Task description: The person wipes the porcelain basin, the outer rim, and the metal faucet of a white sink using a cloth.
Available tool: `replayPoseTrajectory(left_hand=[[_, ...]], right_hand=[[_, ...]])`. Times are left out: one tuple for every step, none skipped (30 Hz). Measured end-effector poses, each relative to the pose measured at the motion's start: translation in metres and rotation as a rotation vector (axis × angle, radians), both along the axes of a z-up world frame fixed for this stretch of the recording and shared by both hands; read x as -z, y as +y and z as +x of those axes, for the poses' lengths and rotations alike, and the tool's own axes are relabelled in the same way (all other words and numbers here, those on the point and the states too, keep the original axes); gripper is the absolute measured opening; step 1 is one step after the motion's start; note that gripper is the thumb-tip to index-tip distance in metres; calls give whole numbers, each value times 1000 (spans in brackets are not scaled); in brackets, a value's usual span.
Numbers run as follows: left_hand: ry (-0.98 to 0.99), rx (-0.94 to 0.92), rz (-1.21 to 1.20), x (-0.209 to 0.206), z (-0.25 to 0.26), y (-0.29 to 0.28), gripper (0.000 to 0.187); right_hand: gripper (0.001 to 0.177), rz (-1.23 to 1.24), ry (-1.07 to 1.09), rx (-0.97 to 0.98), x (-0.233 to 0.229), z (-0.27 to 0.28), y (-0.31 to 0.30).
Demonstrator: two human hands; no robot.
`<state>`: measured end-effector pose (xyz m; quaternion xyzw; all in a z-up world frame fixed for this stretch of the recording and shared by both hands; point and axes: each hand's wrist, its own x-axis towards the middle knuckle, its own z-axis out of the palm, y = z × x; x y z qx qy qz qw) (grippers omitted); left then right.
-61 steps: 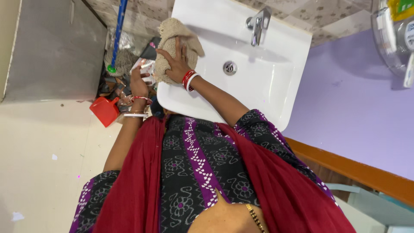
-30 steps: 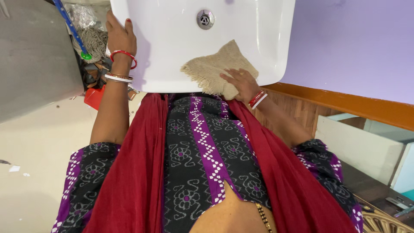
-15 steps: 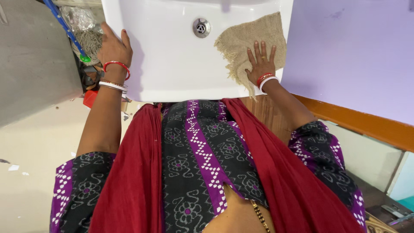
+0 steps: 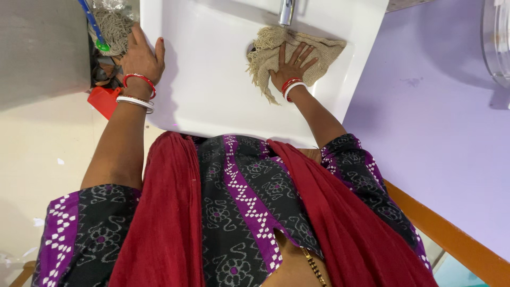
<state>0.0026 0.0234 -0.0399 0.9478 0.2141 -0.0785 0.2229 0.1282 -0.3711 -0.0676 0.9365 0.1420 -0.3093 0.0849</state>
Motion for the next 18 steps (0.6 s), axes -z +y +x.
replayPoseTrajectory(left_hand=[[13, 5, -7, -1, 0, 1, 61], [26, 9, -13, -2, -1, 2, 60], [31, 13, -12, -2, -1, 2, 60], [11, 6, -11, -2, -2, 3, 59], [-12, -2, -13, -1, -3, 3, 58], [-9, 0, -16, -1, -4, 4, 58], [-2, -3, -1, 0, -4, 5, 59], [6, -5, 15, 1, -4, 7, 61], [6, -11, 8, 2, -4, 8, 61], [-22, 7, 18, 3, -5, 10, 60], [-49, 20, 32, 4, -7, 10, 58], [-48, 9, 28, 5, -8, 10, 58], [-43, 15, 27, 6, -8, 10, 58], [-38, 22, 26, 6, -9, 9, 58], [-40, 16, 25, 4, -8, 9, 58], [-29, 9, 15, 3, -8, 10, 58], [-18, 8, 6, 1, -7, 10, 57], [-20, 8, 5, -1, -6, 9, 57]], right_hand=[[98, -16, 40, 92, 0, 2, 14], [98, -9, 46, 95, 0, 3, 26], [100, -15, 58, 138, -1, 4, 36], [102, -22, 71, 180, 0, 3, 46], [102, -25, 74, 183, 3, 4, 56], [99, -17, 78, 176, 6, 4, 68], [96, -12, 78, 165, 9, 5, 78], [96, -17, 77, 164, 11, 4, 89], [96, 14, 88, 126, 14, 2, 99], [95, 44, 100, 89, 16, 0, 109], [95, 40, 100, 78, 19, -3, 120], [94, 75, 104, 48, 22, -5, 130], [93, 113, 108, 18, 25, -8, 139], [93, 111, 109, 7, 27, -12, 147], [92, 172, 77, -60, 29, -15, 154], [91, 234, 46, -127, 29, -17, 161], [91, 233, 44, -128, 30, -20, 168], [95, 285, 36, -235, 29, -24, 173]])
